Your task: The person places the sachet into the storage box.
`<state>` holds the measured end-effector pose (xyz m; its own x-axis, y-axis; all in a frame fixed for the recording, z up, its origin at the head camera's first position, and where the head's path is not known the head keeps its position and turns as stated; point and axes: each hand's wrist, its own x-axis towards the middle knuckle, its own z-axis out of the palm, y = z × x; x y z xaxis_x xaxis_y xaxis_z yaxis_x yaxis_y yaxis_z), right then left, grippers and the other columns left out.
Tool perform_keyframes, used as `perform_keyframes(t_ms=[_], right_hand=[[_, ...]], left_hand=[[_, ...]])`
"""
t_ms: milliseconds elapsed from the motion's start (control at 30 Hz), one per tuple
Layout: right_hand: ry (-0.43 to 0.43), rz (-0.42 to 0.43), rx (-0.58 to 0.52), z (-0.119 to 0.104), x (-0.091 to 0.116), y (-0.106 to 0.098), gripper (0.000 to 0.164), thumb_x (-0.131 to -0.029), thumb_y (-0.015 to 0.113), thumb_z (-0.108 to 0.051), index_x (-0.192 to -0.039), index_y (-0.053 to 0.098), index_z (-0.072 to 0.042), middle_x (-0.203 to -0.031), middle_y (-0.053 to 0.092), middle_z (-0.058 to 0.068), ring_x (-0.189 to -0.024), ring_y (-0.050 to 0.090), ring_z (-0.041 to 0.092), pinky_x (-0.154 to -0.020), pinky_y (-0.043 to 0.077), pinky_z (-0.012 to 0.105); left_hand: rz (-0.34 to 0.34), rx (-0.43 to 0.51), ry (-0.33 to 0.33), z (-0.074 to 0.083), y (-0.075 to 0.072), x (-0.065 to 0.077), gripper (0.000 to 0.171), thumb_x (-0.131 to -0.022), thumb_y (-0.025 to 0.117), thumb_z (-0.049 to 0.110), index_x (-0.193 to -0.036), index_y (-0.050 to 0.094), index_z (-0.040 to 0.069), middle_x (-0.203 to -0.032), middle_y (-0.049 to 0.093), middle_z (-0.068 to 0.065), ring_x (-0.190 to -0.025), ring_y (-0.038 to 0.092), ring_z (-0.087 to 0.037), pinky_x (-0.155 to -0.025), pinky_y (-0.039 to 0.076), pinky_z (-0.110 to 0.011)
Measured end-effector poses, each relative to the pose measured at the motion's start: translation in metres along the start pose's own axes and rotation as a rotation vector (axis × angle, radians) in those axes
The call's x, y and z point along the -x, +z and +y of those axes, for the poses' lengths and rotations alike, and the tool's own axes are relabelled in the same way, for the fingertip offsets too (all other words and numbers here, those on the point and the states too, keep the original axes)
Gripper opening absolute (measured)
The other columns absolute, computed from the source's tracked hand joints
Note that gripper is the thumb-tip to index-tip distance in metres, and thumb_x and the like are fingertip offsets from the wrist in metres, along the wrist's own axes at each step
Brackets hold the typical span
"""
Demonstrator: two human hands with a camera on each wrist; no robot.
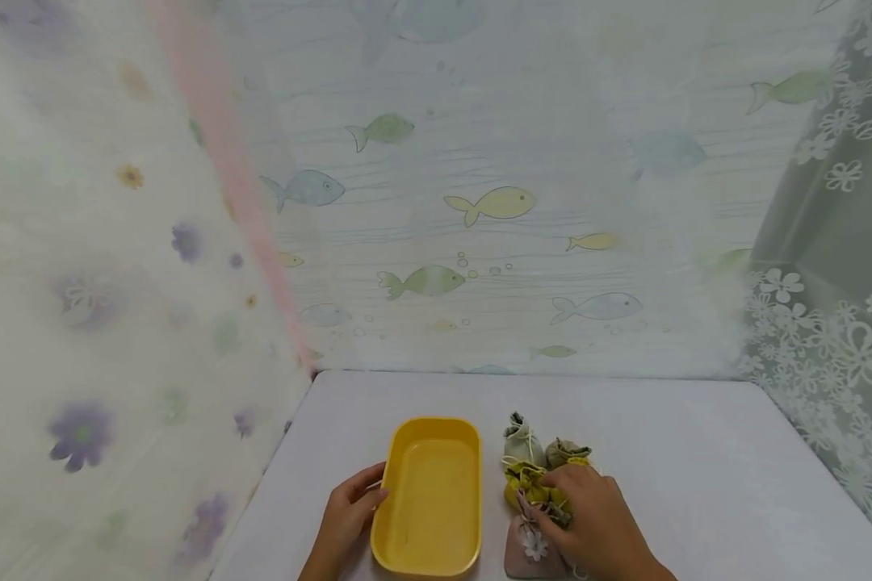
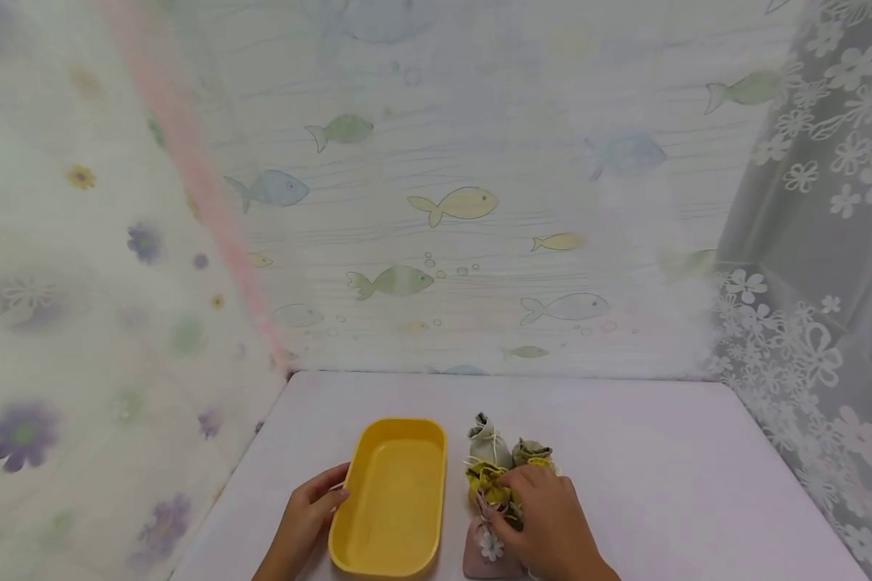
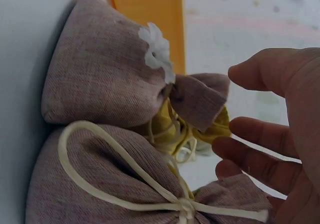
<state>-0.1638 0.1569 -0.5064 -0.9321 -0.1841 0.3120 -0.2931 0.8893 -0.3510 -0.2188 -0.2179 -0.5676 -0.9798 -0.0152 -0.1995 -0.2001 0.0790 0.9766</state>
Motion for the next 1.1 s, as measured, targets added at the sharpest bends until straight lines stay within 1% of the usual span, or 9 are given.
perform_keyframes(t_ms=[100, 300, 400, 533, 667, 767, 900, 1000, 1100], right_hand=[[-0.010, -0.008, 0.048, 0.000, 0.002, 0.005, 0.029, -0.082, 0.083, -0.052, -0.102, 0.071, -0.034, -0.102, 0.067, -0.017, -0.098, 0.063, 0.008, -0.080, 0.048, 0.039], [-0.052, -0.056, 0.092, -0.001, 0.002, 0.006, 0.026, -0.081, 0.084, -0.051, -0.100, 0.072, -0.037, -0.098, 0.068, -0.021, -0.096, 0.063, 0.007, -0.078, 0.046, 0.039], [-0.087, -0.066, 0.077, 0.000, 0.002, 0.006, 0.019, -0.082, 0.084, -0.049, -0.094, 0.071, -0.042, -0.095, 0.066, -0.024, -0.093, 0.062, 0.006, -0.075, 0.043, 0.037], [-0.134, -0.036, 0.056, 0.002, 0.003, 0.006, 0.017, -0.081, 0.085, -0.046, -0.089, 0.070, -0.043, -0.093, 0.065, -0.025, -0.089, 0.061, 0.004, -0.072, 0.036, 0.032], [-0.153, 0.015, 0.051, 0.002, 0.005, 0.007, 0.015, -0.082, 0.085, -0.043, -0.087, 0.070, -0.043, -0.090, 0.063, -0.027, -0.086, 0.059, -0.001, -0.071, 0.034, 0.029], [-0.152, 0.042, 0.032, 0.001, 0.006, 0.006, 0.016, -0.083, 0.086, -0.040, -0.086, 0.070, -0.043, -0.089, 0.063, -0.029, -0.083, 0.058, -0.004, -0.070, 0.034, 0.028], [-0.148, 0.038, -0.009, -0.002, 0.007, 0.003, 0.016, -0.084, 0.085, -0.037, -0.087, 0.071, -0.043, -0.088, 0.063, -0.029, -0.081, 0.056, -0.008, -0.070, 0.036, 0.026], [-0.158, 0.027, -0.050, -0.004, 0.007, -0.001, 0.015, -0.086, 0.084, -0.035, -0.087, 0.070, -0.041, -0.085, 0.060, -0.030, -0.076, 0.053, -0.011, -0.067, 0.039, 0.026], [-0.188, 0.052, -0.093, -0.006, 0.005, -0.004, 0.015, -0.087, 0.083, -0.032, -0.086, 0.070, -0.039, -0.081, 0.057, -0.031, -0.071, 0.048, -0.012, -0.065, 0.040, 0.024]], left_hand=[[-0.018, 0.001, 0.007, 0.000, 0.002, 0.000, 0.052, -0.096, 0.071, 0.019, -0.144, 0.059, 0.002, -0.148, 0.058, -0.020, -0.130, 0.063, -0.029, -0.092, 0.062, -0.034], [-0.044, -0.014, -0.003, 0.000, 0.004, -0.003, 0.052, -0.097, 0.071, 0.019, -0.144, 0.059, 0.003, -0.149, 0.057, -0.019, -0.130, 0.063, -0.029, -0.092, 0.062, -0.036], [-0.061, -0.058, -0.023, 0.003, 0.001, -0.007, 0.052, -0.097, 0.071, 0.026, -0.143, 0.060, 0.004, -0.147, 0.060, -0.017, -0.122, 0.066, -0.025, -0.089, 0.063, -0.037], [-0.101, -0.116, -0.041, 0.011, -0.003, -0.015, 0.056, -0.098, 0.069, 0.039, -0.144, 0.061, 0.009, -0.146, 0.062, -0.013, -0.116, 0.066, -0.020, -0.088, 0.063, -0.038], [-0.140, -0.104, -0.036, 0.014, -0.004, -0.022, 0.059, -0.098, 0.069, 0.042, -0.147, 0.058, 0.011, -0.150, 0.058, -0.012, -0.123, 0.064, -0.023, -0.092, 0.063, -0.040], [-0.142, -0.088, -0.043, 0.011, -0.004, -0.025, 0.060, -0.098, 0.070, 0.042, -0.147, 0.058, 0.010, -0.150, 0.058, -0.013, -0.123, 0.065, -0.023, -0.092, 0.062, -0.040], [-0.135, -0.072, -0.062, 0.003, -0.007, -0.027, 0.062, -0.097, 0.071, 0.045, -0.144, 0.060, 0.008, -0.145, 0.062, -0.013, -0.117, 0.068, -0.020, -0.091, 0.063, -0.038], [-0.152, -0.046, -0.058, -0.001, -0.010, -0.028, 0.060, -0.097, 0.070, 0.045, -0.144, 0.061, 0.008, -0.144, 0.064, -0.012, -0.116, 0.069, -0.020, -0.090, 0.063, -0.038], [-0.174, -0.031, -0.048, -0.003, -0.013, -0.029, 0.060, -0.097, 0.071, 0.044, -0.144, 0.061, 0.009, -0.145, 0.063, -0.012, -0.117, 0.068, -0.020, -0.092, 0.062, -0.038]])
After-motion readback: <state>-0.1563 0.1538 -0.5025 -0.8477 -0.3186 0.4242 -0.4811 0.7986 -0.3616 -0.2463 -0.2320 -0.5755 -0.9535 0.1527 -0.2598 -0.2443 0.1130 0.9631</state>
